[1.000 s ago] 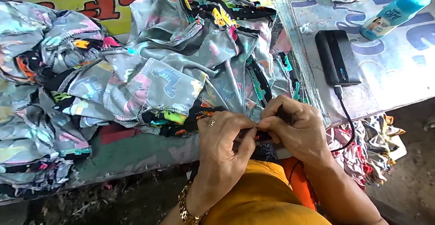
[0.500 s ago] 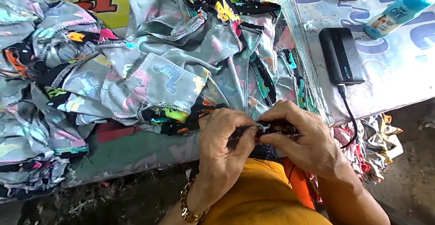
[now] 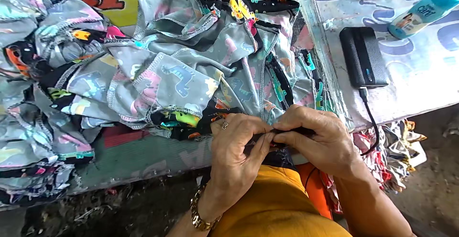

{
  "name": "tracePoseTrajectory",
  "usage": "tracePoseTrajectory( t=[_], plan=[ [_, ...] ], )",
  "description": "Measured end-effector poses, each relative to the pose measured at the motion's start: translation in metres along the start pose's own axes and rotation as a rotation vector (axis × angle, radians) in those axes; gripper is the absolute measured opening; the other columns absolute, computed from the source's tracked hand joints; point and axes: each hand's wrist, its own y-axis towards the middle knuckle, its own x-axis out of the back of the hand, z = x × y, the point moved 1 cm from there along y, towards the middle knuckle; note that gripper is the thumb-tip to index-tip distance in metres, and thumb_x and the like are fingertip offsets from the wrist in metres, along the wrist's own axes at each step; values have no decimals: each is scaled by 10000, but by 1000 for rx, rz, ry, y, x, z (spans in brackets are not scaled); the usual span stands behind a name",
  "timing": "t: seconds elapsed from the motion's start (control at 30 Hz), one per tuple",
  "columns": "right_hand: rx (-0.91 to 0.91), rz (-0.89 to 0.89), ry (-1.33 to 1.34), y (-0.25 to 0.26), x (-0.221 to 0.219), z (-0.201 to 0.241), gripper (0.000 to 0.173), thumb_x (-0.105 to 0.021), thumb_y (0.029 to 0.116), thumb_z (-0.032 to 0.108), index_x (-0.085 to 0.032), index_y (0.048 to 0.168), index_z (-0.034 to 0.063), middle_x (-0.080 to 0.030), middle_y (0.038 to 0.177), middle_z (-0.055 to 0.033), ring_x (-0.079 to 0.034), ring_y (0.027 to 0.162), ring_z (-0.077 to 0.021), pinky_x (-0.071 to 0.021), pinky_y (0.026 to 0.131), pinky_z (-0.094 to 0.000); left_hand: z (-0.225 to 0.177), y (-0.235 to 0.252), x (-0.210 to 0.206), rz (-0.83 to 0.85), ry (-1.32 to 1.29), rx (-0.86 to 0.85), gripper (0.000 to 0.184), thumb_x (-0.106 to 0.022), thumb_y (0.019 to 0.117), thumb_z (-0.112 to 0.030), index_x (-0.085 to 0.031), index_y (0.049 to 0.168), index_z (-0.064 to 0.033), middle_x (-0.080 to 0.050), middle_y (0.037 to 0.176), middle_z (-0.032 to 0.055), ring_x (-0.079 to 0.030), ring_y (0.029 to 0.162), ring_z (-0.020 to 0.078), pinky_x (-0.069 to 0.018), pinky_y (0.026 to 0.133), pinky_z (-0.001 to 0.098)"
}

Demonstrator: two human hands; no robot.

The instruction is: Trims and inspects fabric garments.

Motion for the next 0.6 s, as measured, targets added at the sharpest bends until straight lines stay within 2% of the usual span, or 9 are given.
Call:
tracePoseTrajectory(
  t=[0.1,0.2,0.3,0.37,0.47,0.53,0.6],
  plan=[
    [-23,24,149,0,6,1,63,-686,959,90,-699,1001,45,-681,915,9,-658,833,-30,-576,726,-167,0,0,-1,-5,15,-12,39,-707,955,-142,-730,979,-121,-701,1000,-47,-623,996,63,-475,910,313],
    [-42,53,215,-6,11,2,200,-692,984,231,-647,1118,91,-637,936,41,-607,805,11,-538,687,-138,1,0,-1,-14,75,-54,43,-695,972,-167,-711,1011,-154,-705,1014,-59,-626,993,46,-451,926,341],
    [-66,72,-89,-14,11,3,297,-724,957,316,-642,1161,116,-682,975,55,-642,846,41,-561,716,-121,0,-10,0,-33,252,-169,48,-652,1010,-230,-691,1024,-205,-682,1015,-63,-610,1034,65,-405,990,381],
    [-31,61,-334,-18,7,2,256,-709,964,331,-679,1094,113,-678,905,40,-611,777,29,-504,661,-138,0,-24,4,-35,374,-296,77,-599,1034,-244,-658,1082,-236,-652,1061,-61,-596,1081,84,-349,1093,439],
    [40,56,-447,-22,7,0,184,-672,989,266,-707,1010,86,-642,807,2,-568,694,-21,-439,600,-168,-9,-43,17,40,447,-439,134,-576,1029,-259,-621,1155,-248,-624,1128,-57,-559,1163,110,-253,1172,456],
    [56,43,-451,-24,7,-1,179,-658,1001,247,-711,1003,76,-642,800,-6,-570,695,-25,-440,603,-165,-14,-52,20,130,418,-485,127,-576,1035,-313,-629,1104,-220,-636,1032,-45,-587,1085,102,-244,1177,433],
    [68,-5,-438,-25,7,0,198,-668,999,267,-694,1030,73,-640,806,-6,-566,703,-6,-439,618,-137,-13,-57,19,198,358,-506,274,-490,1068,-413,-614,979,-185,-619,864,-25,-604,932,113,-262,1154,413]
  ],
)
